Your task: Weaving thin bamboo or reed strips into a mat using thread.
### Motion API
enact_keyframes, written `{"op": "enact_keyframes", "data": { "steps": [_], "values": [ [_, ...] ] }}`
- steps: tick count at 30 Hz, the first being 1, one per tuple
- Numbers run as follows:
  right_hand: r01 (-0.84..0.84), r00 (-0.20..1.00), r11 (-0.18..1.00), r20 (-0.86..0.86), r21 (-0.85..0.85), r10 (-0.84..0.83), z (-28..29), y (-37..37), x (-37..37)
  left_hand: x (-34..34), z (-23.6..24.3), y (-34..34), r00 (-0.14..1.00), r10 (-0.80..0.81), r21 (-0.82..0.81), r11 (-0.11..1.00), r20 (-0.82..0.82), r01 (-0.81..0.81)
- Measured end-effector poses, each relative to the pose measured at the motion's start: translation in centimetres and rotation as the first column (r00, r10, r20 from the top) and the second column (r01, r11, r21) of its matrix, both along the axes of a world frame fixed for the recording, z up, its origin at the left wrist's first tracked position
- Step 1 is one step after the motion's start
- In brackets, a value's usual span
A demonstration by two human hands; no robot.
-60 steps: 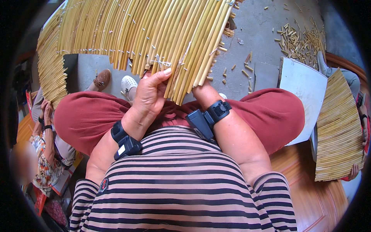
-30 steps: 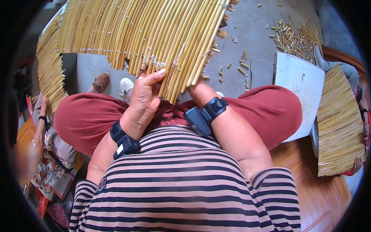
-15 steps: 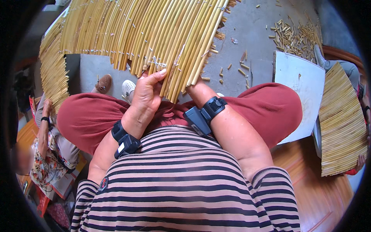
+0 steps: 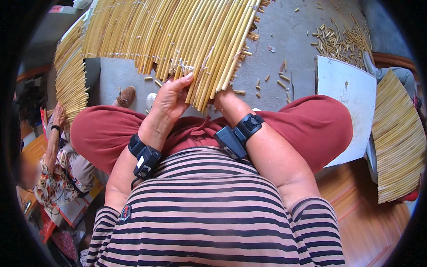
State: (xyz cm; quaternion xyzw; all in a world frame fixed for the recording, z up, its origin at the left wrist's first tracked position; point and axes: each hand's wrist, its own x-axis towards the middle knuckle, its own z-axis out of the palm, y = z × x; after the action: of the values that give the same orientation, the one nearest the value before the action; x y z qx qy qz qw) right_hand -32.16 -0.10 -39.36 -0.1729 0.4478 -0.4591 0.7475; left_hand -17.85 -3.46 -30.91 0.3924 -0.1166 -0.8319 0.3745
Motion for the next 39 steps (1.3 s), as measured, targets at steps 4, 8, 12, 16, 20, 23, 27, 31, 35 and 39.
{"op": "enact_keyframes", "data": {
  "steps": [4, 8, 12, 16, 20, 23, 27, 31, 35, 39],
  "values": [
    [-0.014, 1.000, 1.000, -0.028, -0.014, 0.014, 0.3, 0.0, -0.1, 0.3, -0.1, -0.2, 1.000, -0.021, 0.035, 0.999, 0.013, 0.020],
    [-0.047, 0.991, 0.999, -0.122, -0.008, 0.045, 0.5, 0.4, -0.9, -0.1, 0.1, -0.1, 1.000, 0.014, 0.050, 0.999, 0.020, -0.015],
    [-0.083, 0.969, 0.997, -0.232, 0.008, 0.083, 0.5, 0.8, -1.4, -0.2, 0.3, 0.0, 0.999, 0.050, 0.030, 0.998, 0.001, -0.050],
    [-0.092, 0.957, 0.996, -0.277, 0.013, 0.092, 0.5, 0.8, -1.5, -0.4, 0.4, 0.0, 0.999, 0.047, 0.036, 0.998, -0.022, -0.046],
    [-0.092, 0.951, 0.996, -0.295, 0.008, 0.090, 0.6, 0.3, -1.5, -0.5, 0.2, -0.1, 0.998, 0.056, 0.017, 0.998, 0.000, -0.056],
    [-0.095, 0.949, 0.995, -0.300, 0.012, 0.094, 0.5, 0.1, -1.3, -0.9, 0.0, 0.3, 0.994, 0.104, -0.029, 0.994, 0.016, -0.104],
    [-0.091, 0.945, 0.996, -0.316, 0.014, 0.091, 0.8, -0.4, -1.4, -1.2, 0.0, 0.3, 0.990, 0.136, -0.048, 0.990, 0.029, -0.135],
    [-0.093, 0.944, 0.996, -0.317, 0.015, 0.093, 0.9, -0.6, -1.3, -1.0, -0.3, 0.1, 0.987, 0.157, 0.005, 0.988, 0.047, -0.157],
    [-0.087, 0.941, 0.996, -0.329, 0.008, 0.085, 0.9, -0.9, -1.3, -1.3, 0.0, 0.0, 0.987, 0.149, 0.038, 0.988, 0.054, -0.151],
    [-0.088, 0.935, 0.996, -0.347, -0.013, 0.078, 0.9, -1.4, -1.3, -1.2, -0.4, 0.0, 0.987, 0.154, -0.016, 0.988, 0.053, -0.153]
  ]
}}
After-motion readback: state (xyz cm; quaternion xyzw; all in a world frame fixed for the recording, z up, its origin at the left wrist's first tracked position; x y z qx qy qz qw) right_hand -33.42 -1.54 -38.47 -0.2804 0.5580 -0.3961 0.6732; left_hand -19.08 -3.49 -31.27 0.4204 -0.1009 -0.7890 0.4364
